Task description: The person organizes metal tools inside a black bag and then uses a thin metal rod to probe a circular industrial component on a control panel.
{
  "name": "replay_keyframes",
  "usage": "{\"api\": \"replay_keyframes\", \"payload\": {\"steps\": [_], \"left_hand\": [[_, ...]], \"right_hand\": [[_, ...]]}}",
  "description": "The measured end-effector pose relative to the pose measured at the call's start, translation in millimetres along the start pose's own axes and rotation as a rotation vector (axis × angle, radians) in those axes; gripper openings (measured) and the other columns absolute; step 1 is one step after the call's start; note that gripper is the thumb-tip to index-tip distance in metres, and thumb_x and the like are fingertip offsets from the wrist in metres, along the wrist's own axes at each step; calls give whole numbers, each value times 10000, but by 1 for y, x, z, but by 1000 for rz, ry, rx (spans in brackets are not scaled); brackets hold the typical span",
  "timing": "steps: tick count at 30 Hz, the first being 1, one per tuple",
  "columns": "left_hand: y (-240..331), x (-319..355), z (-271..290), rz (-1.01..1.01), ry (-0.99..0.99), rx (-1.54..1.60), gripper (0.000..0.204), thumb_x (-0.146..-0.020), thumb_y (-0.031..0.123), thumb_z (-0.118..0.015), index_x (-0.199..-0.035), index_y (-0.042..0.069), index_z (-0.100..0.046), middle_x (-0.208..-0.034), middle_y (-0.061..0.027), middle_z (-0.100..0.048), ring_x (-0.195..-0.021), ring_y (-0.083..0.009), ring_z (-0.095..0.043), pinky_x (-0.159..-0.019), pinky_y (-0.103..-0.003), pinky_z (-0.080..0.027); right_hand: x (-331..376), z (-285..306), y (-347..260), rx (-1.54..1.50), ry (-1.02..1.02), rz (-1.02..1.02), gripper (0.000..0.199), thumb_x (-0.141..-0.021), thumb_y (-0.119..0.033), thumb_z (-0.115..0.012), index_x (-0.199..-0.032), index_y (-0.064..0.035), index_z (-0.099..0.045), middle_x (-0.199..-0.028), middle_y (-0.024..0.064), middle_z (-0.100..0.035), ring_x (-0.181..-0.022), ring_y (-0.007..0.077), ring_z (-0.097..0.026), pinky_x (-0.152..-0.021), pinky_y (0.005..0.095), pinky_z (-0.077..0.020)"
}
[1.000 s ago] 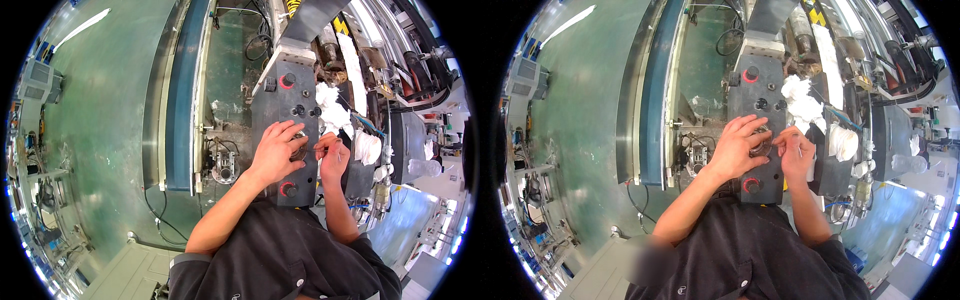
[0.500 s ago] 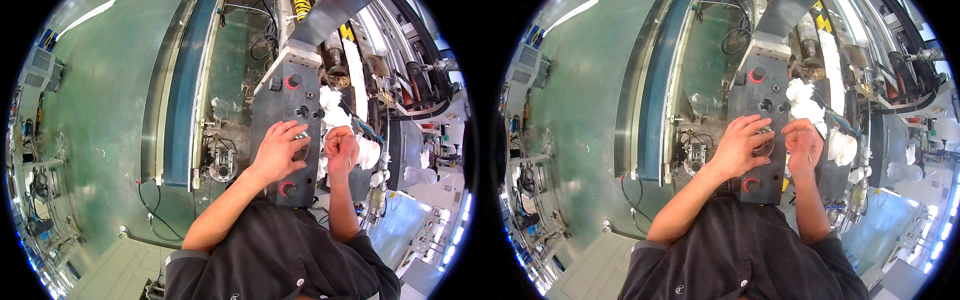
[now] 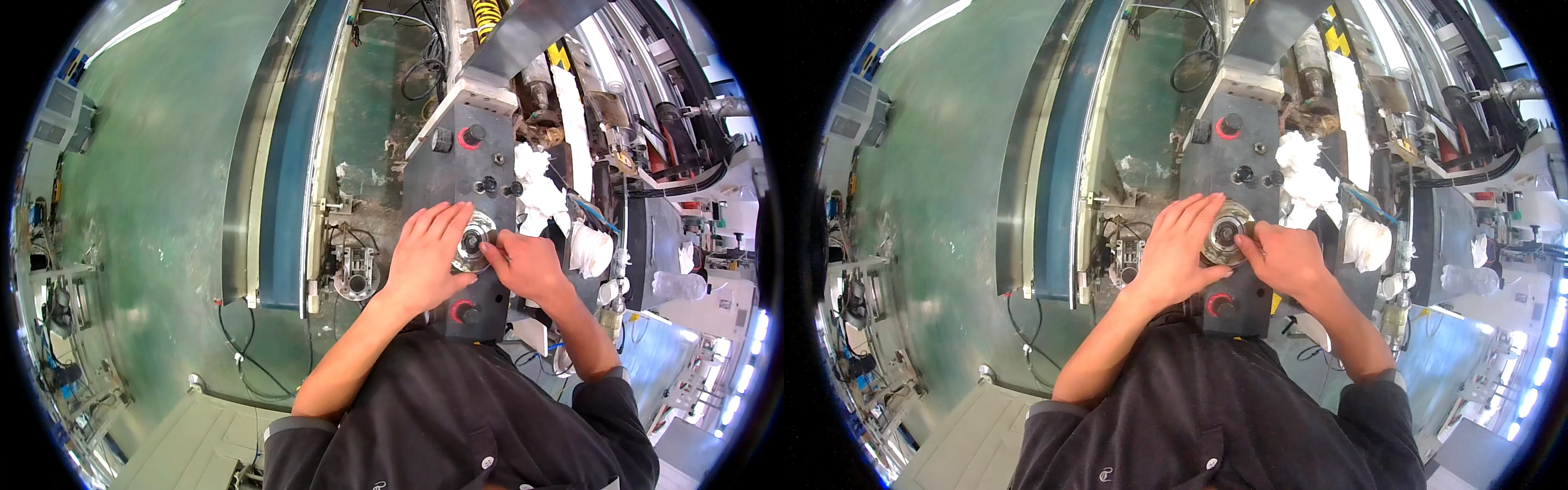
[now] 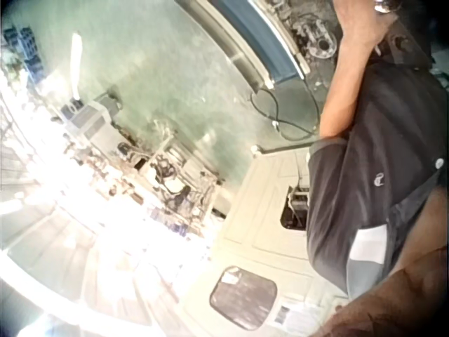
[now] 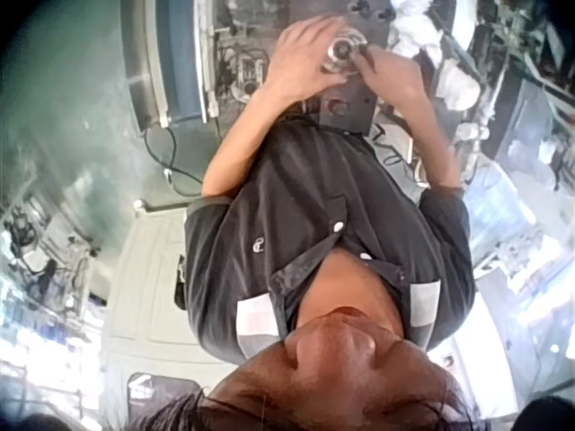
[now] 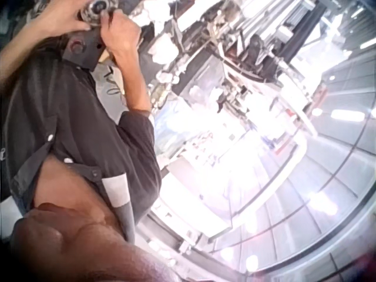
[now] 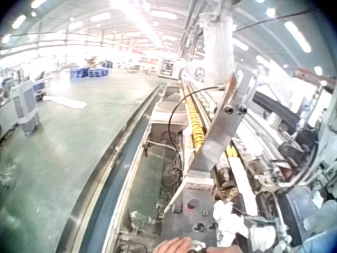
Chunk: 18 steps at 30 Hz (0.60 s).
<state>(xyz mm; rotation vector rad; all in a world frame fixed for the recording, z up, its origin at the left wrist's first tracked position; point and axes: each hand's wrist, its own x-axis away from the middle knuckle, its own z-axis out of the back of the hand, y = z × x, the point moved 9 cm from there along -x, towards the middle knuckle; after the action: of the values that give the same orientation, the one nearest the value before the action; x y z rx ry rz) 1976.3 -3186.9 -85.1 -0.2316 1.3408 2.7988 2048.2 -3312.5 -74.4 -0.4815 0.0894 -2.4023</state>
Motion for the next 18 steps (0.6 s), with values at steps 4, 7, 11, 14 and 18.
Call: {"api": "replay_keyframes", "payload": {"steps": [4, 7, 11, 14, 18], "left_hand": [[-2, 2, 0, 5, 30, -38, 947, -685, 292, -859, -1487, 71, -406, -1482, -77, -489, -1410, -251, -401, -1202, -453, -261], [-3, 3, 0, 6, 58, -54, 933, -678, 298, -862, -1475, 78, -431, -1471, -63, -511, -1403, -235, -417, -1203, -450, -259], [-2, 4, 0, 4, 73, -47, 914, -665, 304, -865, -1454, 80, -462, -1457, -59, -528, -1390, -226, -437, -1203, -448, -254], [-2, 4, -1, 1, 82, -57, 901, -662, 304, -865, -1442, 77, -476, -1457, -60, -530, -1379, -217, -450, -1202, -453, -251], [5, 5, 4, -3, 131, -146, 905, -617, 376, -876, -1392, 65, -530, -1409, -74, -576, -1334, -226, -498, -1177, -470, -279]], "right_hand": [[1, -5, -14, 169, 35, 144, 329, -1024, -303, -478, -846, -46, -581, -704, 135, -672, -639, 348, -676, -574, 445, -536], [-1, -7, -16, 201, -12, 104, 318, -1018, -292, -490, -850, -37, -582, -714, 154, -669, -660, 363, -678, -589, 458, -535], [0, -5, -8, 18, -5, 4, 320, -1001, -295, -520, -863, -15, -590, -714, 182, -666, -713, 393, -677, -651, 484, -532], [2, -6, 0, -157, -79, -166, 346, -984, -323, -547, -889, 1, -621, -741, 204, -678, -749, 409, -676, -694, 489, -530], [5, -6, 9, -254, -80, -273, 376, -965, -354, -573, -899, 6, -661, -750, 210, -691, -749, 410, -680, -695, 486, -535]]}}
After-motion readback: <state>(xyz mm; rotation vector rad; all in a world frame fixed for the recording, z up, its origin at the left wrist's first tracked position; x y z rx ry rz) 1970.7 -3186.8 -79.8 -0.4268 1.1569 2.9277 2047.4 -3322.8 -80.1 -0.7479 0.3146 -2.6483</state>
